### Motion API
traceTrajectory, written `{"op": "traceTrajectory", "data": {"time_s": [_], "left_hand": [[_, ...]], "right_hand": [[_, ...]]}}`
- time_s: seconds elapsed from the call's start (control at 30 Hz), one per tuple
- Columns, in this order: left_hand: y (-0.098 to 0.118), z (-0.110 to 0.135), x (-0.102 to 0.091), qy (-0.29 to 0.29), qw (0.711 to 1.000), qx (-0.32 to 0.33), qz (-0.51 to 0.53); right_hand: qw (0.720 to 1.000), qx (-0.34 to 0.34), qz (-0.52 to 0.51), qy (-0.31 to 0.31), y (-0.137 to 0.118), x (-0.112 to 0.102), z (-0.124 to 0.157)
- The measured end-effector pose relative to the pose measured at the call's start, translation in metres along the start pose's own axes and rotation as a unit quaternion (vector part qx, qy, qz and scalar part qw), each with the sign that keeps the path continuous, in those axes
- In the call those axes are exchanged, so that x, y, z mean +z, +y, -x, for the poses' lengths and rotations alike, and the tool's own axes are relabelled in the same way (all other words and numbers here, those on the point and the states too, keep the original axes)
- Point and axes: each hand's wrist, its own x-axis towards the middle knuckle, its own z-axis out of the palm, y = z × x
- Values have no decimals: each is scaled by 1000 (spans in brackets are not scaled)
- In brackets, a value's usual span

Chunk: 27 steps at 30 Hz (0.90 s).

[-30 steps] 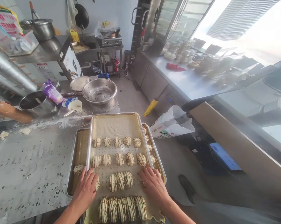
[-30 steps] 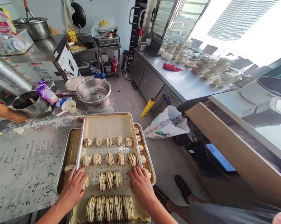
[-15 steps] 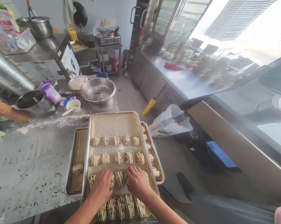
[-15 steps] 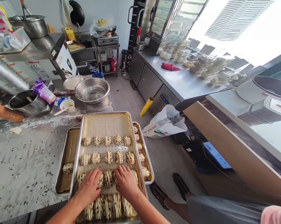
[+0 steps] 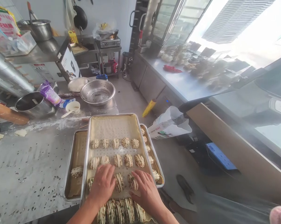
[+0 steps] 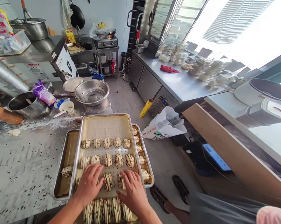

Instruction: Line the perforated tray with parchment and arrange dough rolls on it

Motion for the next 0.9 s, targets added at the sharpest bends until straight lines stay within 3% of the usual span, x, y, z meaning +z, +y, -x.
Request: {"op": "traceTrajectory", "data": {"time_s": [0.1,0.2,0.37,0.47,0.57,0.67,0.8,0.9], "left_hand": [[-29,-27,-5,7,998,-29,-51],[-50,-46,-2,-43,998,13,-40],[-51,-56,6,-34,998,32,-35],[-43,-49,-2,-11,999,26,-37],[-28,-17,-16,3,1000,29,-3],[-11,41,-18,-85,993,47,69],[-7,109,13,-201,977,12,66],[-11,125,36,-226,973,-25,45]], "right_hand": [[997,-7,21,72,-1,-1,10],[991,-22,40,125,-6,2,14],[989,-24,35,139,-8,6,21],[991,-7,13,133,-7,3,29],[998,3,-47,40,-8,-6,42],[991,7,-94,-98,-9,-14,55],[977,21,-88,-194,-7,-7,61],[975,-3,-80,-208,-8,5,55]]}}
